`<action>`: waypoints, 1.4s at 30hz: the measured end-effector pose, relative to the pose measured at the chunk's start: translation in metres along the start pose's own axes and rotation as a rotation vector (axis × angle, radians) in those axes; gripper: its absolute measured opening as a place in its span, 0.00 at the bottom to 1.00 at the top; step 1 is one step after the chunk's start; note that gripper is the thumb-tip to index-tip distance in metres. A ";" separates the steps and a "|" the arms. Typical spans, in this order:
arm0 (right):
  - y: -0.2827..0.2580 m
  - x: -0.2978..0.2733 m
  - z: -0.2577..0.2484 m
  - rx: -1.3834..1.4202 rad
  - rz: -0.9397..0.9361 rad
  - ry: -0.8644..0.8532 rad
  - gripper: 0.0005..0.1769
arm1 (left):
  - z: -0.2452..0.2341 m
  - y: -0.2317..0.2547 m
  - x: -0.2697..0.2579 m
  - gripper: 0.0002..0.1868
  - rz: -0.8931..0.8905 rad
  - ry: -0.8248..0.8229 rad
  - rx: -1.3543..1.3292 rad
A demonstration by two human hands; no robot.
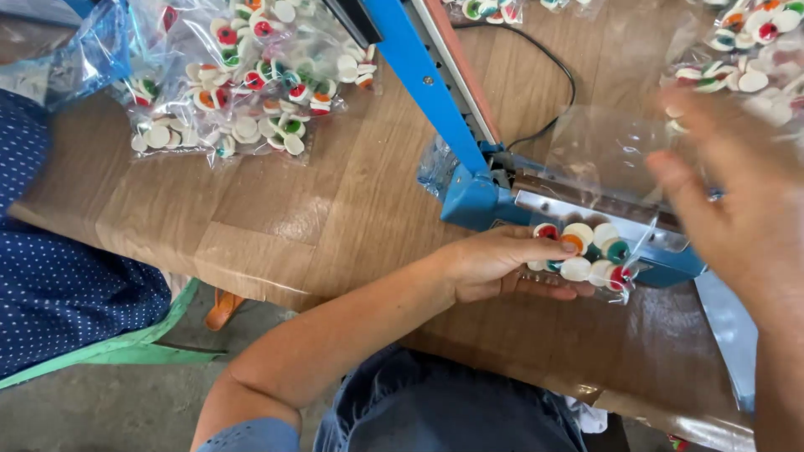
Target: Sealing small plastic bags containing colorful items using a manual heat sealer
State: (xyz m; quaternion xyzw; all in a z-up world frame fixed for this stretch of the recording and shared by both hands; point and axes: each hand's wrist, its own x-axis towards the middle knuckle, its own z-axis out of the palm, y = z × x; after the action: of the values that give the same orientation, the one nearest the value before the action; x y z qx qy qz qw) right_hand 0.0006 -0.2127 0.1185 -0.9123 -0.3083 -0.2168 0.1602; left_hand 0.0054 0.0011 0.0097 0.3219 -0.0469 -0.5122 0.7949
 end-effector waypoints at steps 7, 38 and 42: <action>0.005 0.002 0.044 0.107 0.173 -0.564 0.36 | -0.015 -0.017 0.016 0.15 0.010 0.036 -0.055; -0.055 0.135 0.066 1.122 0.210 -0.411 0.38 | -0.028 -0.035 0.024 0.16 0.104 -0.001 -0.006; -0.045 0.133 0.056 1.224 0.469 -0.497 0.53 | -0.029 -0.036 0.027 0.20 0.063 0.024 -0.011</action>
State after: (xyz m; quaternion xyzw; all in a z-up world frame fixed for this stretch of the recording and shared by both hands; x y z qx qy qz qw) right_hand 0.0840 -0.0890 0.1439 -0.7230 -0.1973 0.2512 0.6126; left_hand 0.0016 -0.0176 -0.0401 0.3221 -0.0447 -0.4834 0.8128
